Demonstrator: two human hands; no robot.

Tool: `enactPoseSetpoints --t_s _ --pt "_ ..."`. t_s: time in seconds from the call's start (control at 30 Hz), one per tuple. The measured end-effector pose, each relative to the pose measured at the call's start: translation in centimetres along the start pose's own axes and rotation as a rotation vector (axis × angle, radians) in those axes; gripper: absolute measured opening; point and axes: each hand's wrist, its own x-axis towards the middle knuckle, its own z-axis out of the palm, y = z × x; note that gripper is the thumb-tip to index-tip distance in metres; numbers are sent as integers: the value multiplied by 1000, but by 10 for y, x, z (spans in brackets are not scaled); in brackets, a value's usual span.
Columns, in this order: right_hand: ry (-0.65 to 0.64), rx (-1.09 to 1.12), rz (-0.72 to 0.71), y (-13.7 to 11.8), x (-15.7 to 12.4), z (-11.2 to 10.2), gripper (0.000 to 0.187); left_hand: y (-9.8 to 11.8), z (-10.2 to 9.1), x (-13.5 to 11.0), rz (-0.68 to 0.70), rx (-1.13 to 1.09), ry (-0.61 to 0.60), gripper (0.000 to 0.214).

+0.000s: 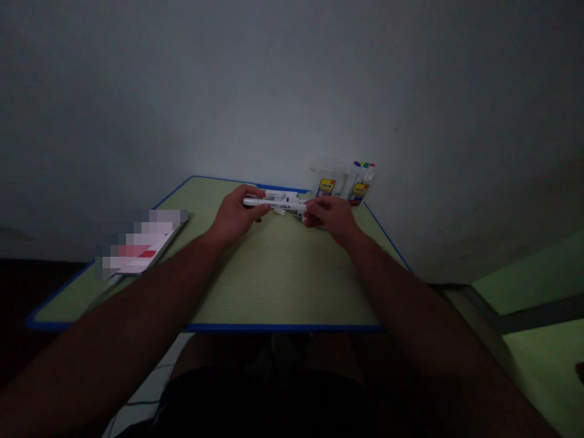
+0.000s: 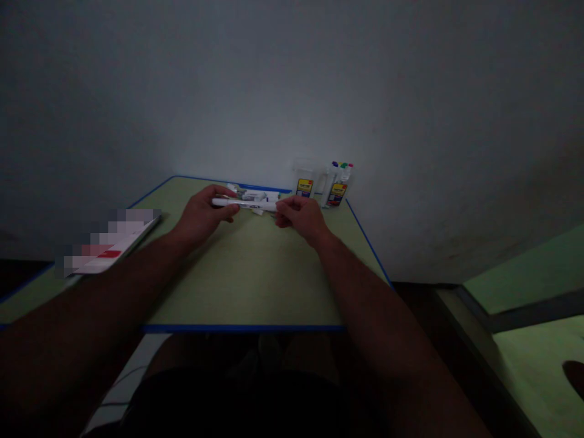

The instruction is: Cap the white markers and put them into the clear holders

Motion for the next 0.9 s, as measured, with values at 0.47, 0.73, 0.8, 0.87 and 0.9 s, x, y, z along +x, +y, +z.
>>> enactPoseSetpoints --t_s 0.47,0.73,0.8,0.87,0.9 --pt "102 -5 43 -3 2 -2 17 -3 -4 5 -37 -95 104 17" --pt "90 4 66 -2 3 -2 18 -4 -4 6 -31 -121 101 19" --pt "85 2 69 -2 2 -1 18 -4 -4 6 -26 -134 93 20" --pt "87 3 67 -3 1 -1 19 -3 -4 6 -19 -146 87 22" --pt "87 6 64 -3 1 -1 19 -3 -4 6 -14 -153 86 22"
